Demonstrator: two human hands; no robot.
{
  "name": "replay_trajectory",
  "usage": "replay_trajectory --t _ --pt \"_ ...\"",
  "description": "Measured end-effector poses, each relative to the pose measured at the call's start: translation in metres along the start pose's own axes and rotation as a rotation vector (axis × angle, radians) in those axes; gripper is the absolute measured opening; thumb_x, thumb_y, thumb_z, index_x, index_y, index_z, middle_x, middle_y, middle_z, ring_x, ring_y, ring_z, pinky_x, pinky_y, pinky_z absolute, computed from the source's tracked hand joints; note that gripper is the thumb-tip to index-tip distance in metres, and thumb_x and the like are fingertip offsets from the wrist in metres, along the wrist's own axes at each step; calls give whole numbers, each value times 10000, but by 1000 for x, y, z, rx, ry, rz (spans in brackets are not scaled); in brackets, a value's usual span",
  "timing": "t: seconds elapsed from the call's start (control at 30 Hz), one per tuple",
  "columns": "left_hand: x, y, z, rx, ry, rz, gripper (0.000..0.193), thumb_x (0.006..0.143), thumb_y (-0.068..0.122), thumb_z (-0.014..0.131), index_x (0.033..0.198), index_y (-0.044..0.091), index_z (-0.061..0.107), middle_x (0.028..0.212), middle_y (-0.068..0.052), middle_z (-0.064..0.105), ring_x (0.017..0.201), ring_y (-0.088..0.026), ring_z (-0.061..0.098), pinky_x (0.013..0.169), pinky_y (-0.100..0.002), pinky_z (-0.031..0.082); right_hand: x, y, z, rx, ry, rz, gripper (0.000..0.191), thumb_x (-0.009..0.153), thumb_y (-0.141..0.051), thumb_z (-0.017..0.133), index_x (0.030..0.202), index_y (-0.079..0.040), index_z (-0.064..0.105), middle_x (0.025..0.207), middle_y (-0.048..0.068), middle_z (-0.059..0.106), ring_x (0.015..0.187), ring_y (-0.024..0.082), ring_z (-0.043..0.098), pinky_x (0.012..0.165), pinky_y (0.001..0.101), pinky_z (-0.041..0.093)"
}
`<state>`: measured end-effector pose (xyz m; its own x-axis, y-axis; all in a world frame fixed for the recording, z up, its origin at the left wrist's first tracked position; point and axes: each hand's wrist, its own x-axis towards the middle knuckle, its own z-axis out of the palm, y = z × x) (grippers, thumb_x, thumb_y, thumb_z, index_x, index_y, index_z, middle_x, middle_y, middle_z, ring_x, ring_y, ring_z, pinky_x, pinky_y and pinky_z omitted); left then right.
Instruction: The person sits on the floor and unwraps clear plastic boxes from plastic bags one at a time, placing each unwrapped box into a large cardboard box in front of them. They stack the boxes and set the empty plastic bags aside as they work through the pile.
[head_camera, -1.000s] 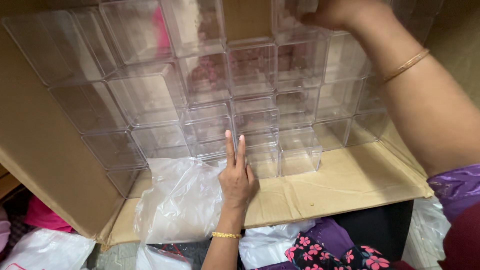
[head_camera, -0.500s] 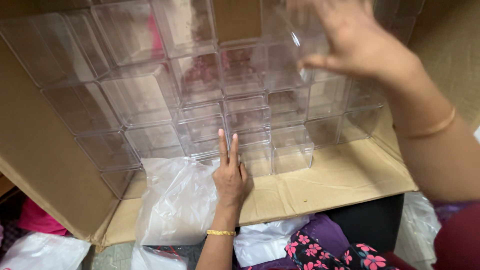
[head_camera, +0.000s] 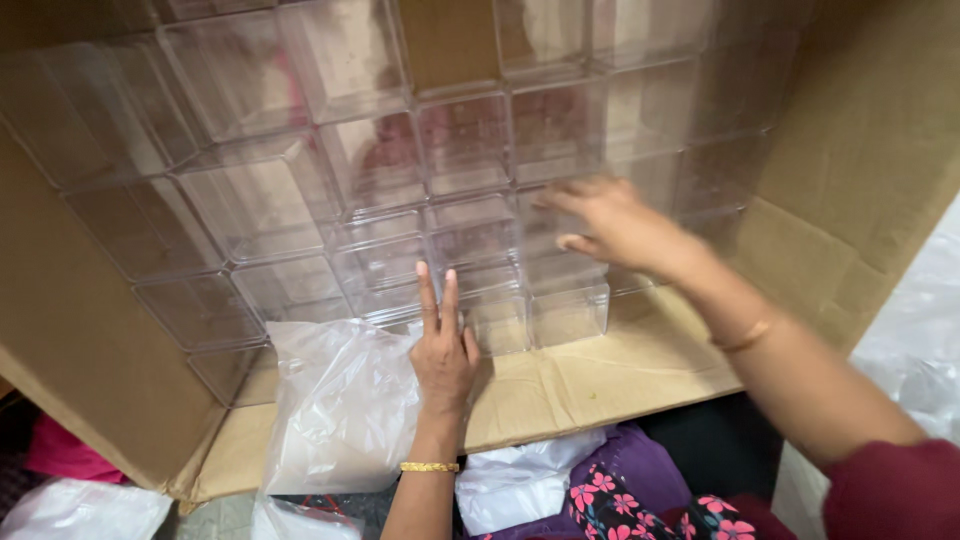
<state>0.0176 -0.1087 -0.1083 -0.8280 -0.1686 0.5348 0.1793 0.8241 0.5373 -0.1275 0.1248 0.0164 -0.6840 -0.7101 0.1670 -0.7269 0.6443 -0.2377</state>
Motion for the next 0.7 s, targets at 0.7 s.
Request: replay_trajectory --t 0.7 --pt "-64 42 13 -314 -252 -55 301 1011 159 618 1307 171 671 984 -110 775 880 -308 755 767 -381 575 -146 -97 125 907 279 457 293 1003 -127 635 1286 -70 685 1125 60 763 1098 135 767 913 271 595"
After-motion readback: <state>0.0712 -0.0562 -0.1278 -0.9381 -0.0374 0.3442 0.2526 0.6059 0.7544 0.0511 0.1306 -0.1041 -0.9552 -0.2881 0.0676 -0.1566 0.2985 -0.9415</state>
